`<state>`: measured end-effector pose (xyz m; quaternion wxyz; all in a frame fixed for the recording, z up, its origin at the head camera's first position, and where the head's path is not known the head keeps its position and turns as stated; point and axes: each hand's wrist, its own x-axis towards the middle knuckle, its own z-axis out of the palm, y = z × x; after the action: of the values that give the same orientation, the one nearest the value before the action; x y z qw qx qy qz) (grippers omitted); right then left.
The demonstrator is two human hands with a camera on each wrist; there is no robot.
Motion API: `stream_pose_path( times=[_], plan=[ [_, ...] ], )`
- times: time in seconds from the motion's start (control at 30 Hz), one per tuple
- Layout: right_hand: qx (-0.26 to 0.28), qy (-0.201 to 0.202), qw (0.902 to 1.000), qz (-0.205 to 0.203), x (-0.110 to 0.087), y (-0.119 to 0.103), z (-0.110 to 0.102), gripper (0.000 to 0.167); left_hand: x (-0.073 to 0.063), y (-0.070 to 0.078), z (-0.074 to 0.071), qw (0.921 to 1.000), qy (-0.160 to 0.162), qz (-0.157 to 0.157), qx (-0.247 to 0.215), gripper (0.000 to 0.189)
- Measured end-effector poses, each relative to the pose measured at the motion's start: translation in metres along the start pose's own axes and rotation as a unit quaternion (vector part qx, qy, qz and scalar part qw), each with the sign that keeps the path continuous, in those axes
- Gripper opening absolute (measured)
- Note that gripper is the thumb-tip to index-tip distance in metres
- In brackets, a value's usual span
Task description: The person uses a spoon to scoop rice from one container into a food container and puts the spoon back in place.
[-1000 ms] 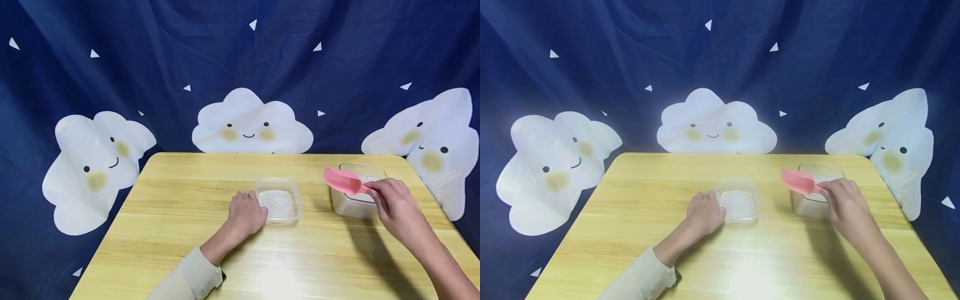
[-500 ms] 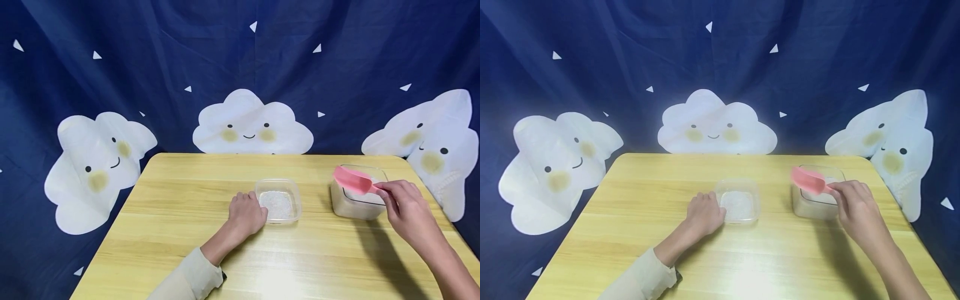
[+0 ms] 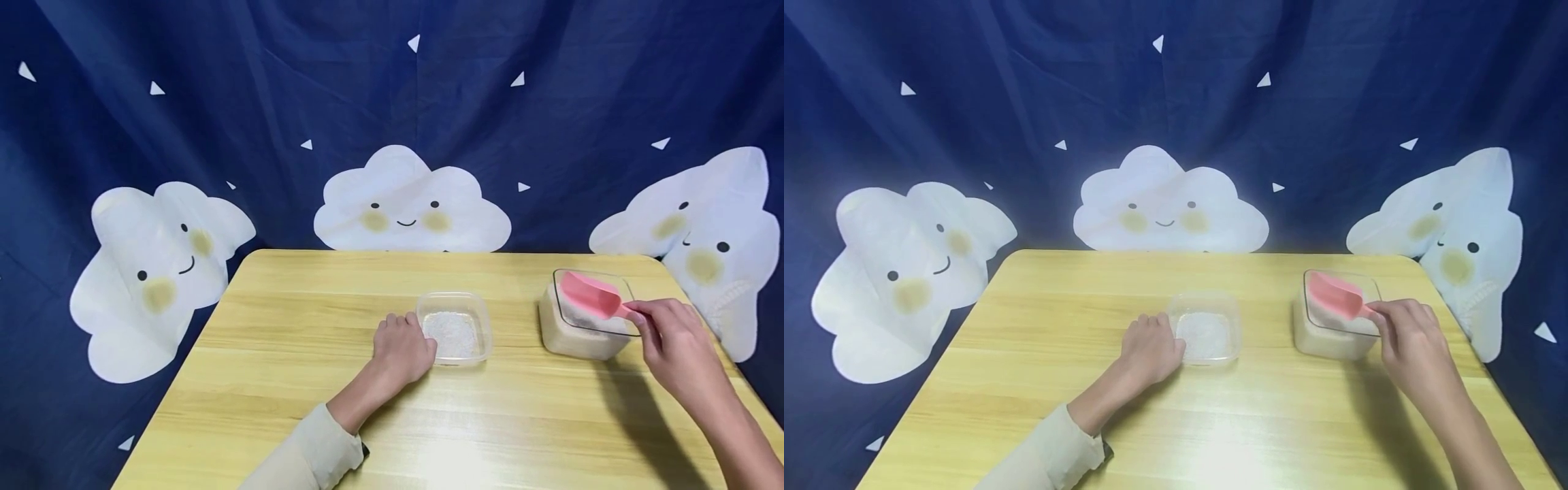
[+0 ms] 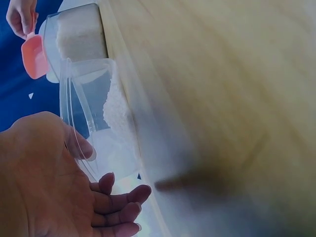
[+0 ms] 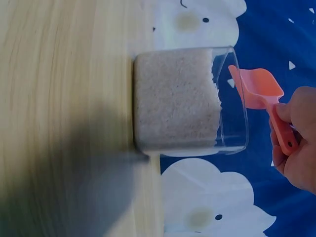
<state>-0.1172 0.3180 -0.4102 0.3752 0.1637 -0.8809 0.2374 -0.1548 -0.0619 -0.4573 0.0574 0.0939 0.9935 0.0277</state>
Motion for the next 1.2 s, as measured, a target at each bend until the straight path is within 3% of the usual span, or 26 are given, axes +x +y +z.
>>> stream_pose_path(
  times=[0.67, 1.03, 1.2],
  plan=[
    [-0.080, -0.030, 0.9963, -0.007, 0.005, 0.016, 0.000, 0.015, 0.001, -0.001, -0.001, 1.0000, 0.003, -0.003, -0.001, 0.043],
    [-0.088, -0.036, 0.9933, -0.066, 0.008, 0.021, 0.005, 0.011, 0.000, 0.000, 0.000, 0.9999, 0.009, -0.004, 0.004, 0.042],
    [-0.085, -0.042, 0.9921, -0.082, 0.010, 0.022, 0.008, 0.018, 0.000, 0.000, 0.001, 0.9999, 0.008, -0.002, 0.008, 0.040]
  ],
)
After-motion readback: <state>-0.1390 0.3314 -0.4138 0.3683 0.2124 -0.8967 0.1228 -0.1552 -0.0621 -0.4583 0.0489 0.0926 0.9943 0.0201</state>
